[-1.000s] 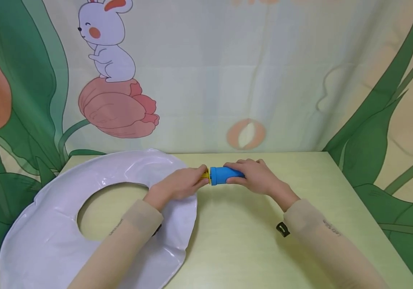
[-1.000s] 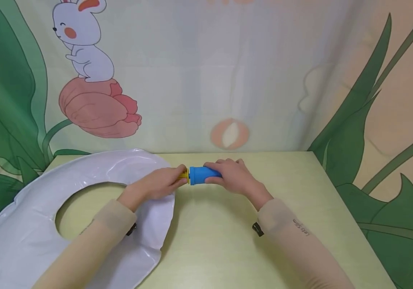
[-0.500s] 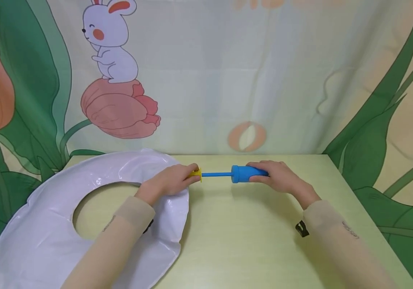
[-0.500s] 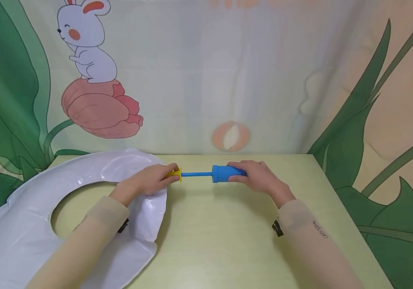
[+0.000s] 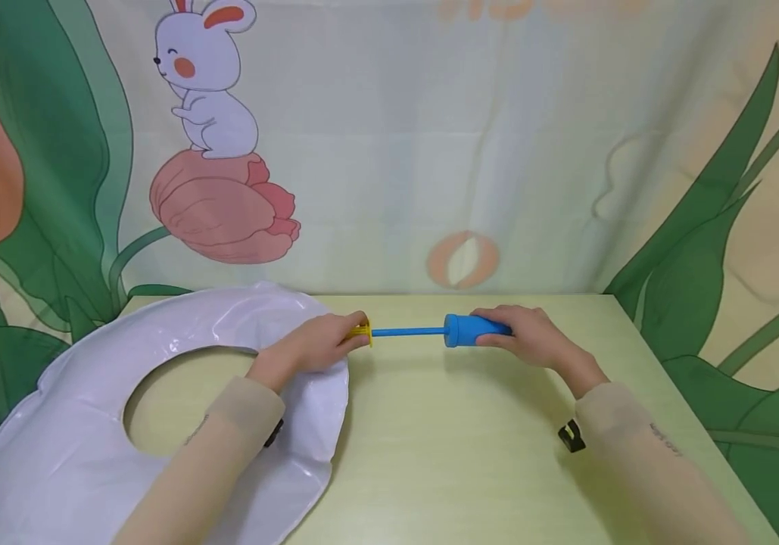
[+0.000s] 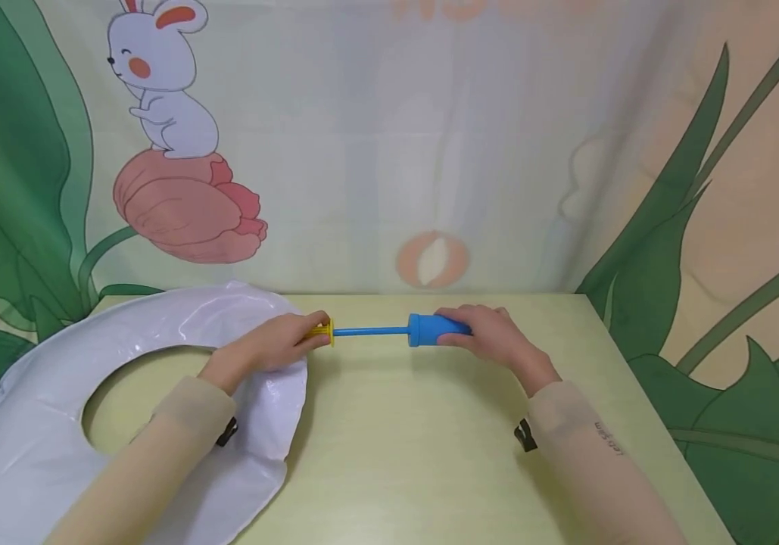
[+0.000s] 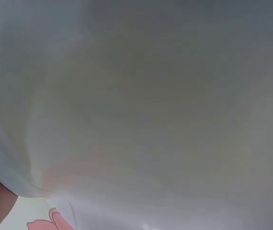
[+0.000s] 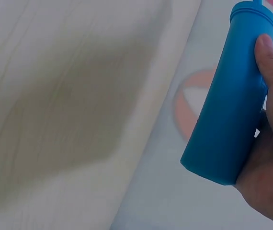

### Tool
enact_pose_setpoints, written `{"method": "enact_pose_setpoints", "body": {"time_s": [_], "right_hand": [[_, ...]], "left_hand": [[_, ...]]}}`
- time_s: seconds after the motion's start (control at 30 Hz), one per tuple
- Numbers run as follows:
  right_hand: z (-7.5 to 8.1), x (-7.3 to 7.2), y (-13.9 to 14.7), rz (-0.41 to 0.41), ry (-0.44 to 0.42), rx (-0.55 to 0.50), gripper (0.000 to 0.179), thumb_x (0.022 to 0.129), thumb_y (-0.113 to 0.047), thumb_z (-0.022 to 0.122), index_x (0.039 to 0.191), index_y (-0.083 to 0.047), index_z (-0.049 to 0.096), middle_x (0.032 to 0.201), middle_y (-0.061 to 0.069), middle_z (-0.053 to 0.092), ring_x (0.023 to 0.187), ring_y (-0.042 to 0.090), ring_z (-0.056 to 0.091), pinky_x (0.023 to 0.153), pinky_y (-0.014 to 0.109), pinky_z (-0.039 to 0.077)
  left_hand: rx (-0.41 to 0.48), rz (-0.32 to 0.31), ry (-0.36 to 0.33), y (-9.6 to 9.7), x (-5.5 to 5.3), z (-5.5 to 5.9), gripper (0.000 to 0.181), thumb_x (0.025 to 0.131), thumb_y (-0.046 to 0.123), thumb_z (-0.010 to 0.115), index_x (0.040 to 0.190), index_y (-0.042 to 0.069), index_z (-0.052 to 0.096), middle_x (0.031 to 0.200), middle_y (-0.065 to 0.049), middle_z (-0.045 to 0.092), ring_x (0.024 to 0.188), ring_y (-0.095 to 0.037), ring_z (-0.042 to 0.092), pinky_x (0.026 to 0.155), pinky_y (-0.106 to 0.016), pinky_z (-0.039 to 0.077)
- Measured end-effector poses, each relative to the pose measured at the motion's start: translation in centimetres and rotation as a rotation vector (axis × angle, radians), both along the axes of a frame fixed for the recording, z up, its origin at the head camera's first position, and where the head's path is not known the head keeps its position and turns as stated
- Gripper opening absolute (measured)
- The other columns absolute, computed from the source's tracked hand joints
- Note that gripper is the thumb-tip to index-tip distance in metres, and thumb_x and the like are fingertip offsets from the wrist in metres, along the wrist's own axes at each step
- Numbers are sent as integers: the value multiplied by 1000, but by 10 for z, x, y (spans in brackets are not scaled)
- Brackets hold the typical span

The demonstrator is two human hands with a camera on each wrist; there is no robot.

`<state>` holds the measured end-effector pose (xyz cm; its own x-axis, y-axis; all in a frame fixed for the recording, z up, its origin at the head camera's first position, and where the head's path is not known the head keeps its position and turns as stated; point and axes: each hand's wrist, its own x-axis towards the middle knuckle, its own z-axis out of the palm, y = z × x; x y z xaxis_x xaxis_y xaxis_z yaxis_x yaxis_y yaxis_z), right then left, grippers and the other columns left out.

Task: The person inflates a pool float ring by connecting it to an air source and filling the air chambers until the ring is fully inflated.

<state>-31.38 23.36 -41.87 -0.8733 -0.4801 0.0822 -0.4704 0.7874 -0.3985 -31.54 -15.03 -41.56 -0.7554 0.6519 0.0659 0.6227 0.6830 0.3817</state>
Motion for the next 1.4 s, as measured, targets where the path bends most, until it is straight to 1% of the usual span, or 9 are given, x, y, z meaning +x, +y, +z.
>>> {"method": "enact_pose_setpoints", "body": {"time_s": [0.1, 0.33, 0.57, 0.7, 0.9, 1.03, 1.13, 1.27, 1.4], "right_hand": [[1, 2, -14, 19, 30, 23, 61, 98, -47, 68, 150, -17, 54, 140, 14, 60, 123, 36, 56, 99, 58, 33], [4, 5, -55, 40, 84, 63, 59, 98, -47, 68, 148, -20, 56, 135, 10, 64, 121, 32, 58, 95, 56, 34], [13, 10, -83, 72, 80, 102, 59, 99, -52, 64, 149, -22, 56, 131, 9, 65, 116, 30, 61, 93, 56, 38], [17, 9, -72, 58, 54, 98, 59, 99, -51, 64, 150, -23, 55, 130, 8, 65, 116, 29, 60, 96, 57, 38], [16, 6, -35, 36, 9, 61, 58, 99, -47, 67, 150, -22, 55, 129, 8, 65, 113, 30, 60, 97, 54, 42], [13, 4, -12, 25, -35, 2, 60, 99, -44, 68, 150, -18, 54, 136, 12, 62, 115, 34, 58, 94, 53, 48], [11, 2, 3, -8, -50, -22, 60, 98, -43, 69, 151, -17, 53, 140, 13, 59, 117, 35, 56, 95, 54, 48], [12, 1, 9, -20, -26, -24, 60, 98, -43, 68, 151, -17, 54, 140, 12, 60, 119, 36, 56, 100, 58, 41], [17, 1, -2, -13, 45, 13, 60, 97, -44, 70, 149, -18, 55, 141, 14, 60, 124, 38, 55, 100, 59, 32]], "left_hand": [[7, -27, -10, 5, 0, -1, 23, 108, 30, 54, 119, 9, 54, 74, 3, 50, 69, -15, 51, 73, -35, 43], [37, -50, -18, 19, 2, 1, 25, 107, 26, 58, 120, 6, 53, 77, 2, 51, 68, -15, 50, 70, -32, 43], [40, -60, -57, 23, 3, 5, 24, 108, 28, 56, 120, 7, 53, 79, 1, 51, 71, -15, 52, 70, -32, 44], [40, -52, -59, 18, 1, 7, 23, 107, 28, 57, 122, 9, 55, 79, 2, 53, 71, -14, 53, 72, -32, 45], [45, -71, -75, 4, -5, 6, 20, 107, 28, 58, 120, 12, 57, 85, 2, 59, 74, -13, 54, 77, -32, 46], [45, -52, -94, -5, -7, 6, 22, 107, 29, 59, 122, 12, 59, 92, 3, 63, 78, -14, 57, 82, -34, 47], [56, -35, -107, -9, -7, 8, 23, 106, 29, 59, 123, 13, 60, 94, 3, 63, 81, -15, 58, 84, -36, 47], [71, -28, -114, -11, -6, 11, 22, 106, 29, 59, 122, 12, 60, 89, 2, 61, 76, -14, 56, 80, -36, 46], [88, -57, -94, -3, -5, 11, 17, 107, 26, 59, 116, 11, 57, 79, 3, 53, 68, -12, 48, 72, -31, 43]]}}
